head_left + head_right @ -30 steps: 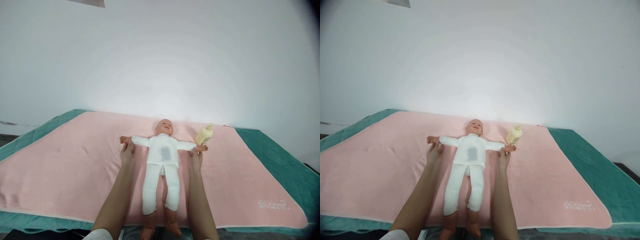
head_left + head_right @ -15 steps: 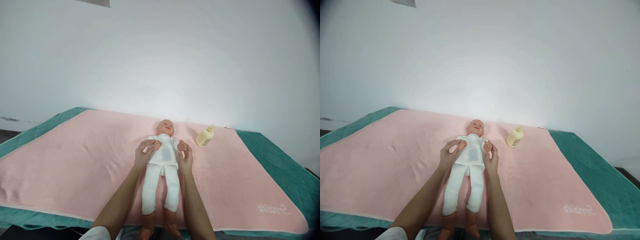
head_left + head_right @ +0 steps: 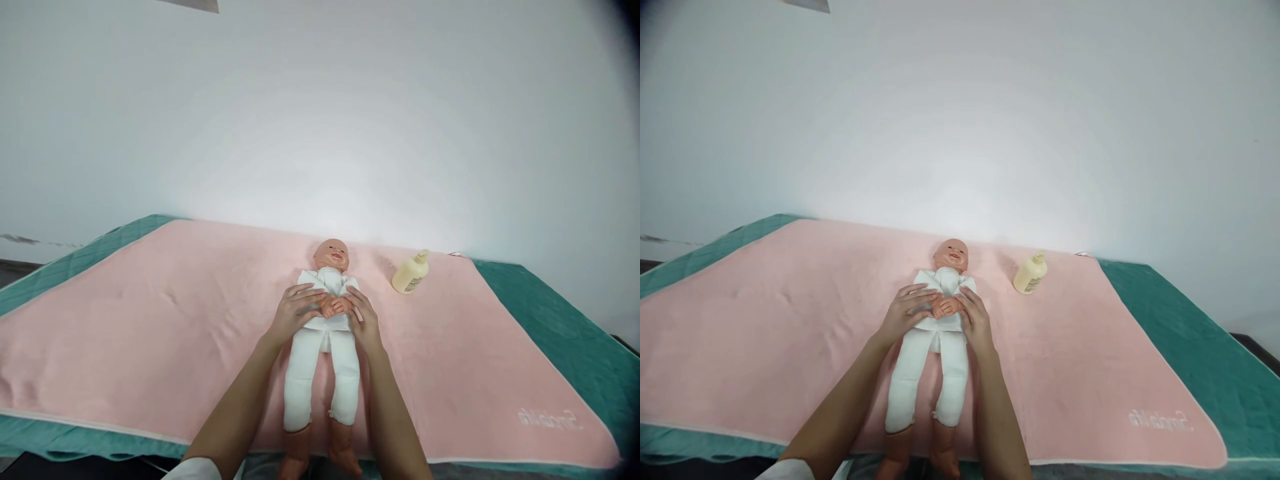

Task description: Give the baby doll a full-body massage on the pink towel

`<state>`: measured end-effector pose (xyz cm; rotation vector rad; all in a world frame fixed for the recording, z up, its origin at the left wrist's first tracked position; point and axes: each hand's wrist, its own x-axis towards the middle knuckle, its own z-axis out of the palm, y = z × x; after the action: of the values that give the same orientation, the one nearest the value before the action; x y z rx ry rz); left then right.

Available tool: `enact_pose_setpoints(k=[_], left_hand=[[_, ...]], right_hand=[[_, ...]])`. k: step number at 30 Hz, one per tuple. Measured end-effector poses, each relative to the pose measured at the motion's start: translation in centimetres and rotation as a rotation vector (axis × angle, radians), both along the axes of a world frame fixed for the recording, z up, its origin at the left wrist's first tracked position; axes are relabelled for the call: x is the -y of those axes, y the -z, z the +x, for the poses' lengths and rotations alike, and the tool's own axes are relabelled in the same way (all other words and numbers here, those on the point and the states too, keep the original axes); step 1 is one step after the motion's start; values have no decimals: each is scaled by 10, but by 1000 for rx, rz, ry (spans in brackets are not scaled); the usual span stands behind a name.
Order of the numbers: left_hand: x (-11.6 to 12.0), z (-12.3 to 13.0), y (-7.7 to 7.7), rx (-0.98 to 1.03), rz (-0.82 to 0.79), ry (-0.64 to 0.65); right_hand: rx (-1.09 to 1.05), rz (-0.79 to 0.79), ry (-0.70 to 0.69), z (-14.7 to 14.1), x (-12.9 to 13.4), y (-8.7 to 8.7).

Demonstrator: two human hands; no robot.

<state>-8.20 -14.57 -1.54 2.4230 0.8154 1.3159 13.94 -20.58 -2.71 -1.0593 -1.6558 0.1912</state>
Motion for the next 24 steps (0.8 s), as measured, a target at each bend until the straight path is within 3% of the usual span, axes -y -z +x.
enact_pose_setpoints(k=[7, 12, 20, 24], left_hand=[[2, 0, -4, -131, -7, 39], [1, 0, -3, -111, -23, 38], [0, 0, 2, -60, -17, 38], [0, 2, 4, 109, -38, -25]], right_hand=[[162, 16, -12, 1, -1, -5], [183, 38, -7, 1, -1, -5], [44, -14, 10, 0, -1, 1], [-119, -48, 35, 0, 0, 3]])
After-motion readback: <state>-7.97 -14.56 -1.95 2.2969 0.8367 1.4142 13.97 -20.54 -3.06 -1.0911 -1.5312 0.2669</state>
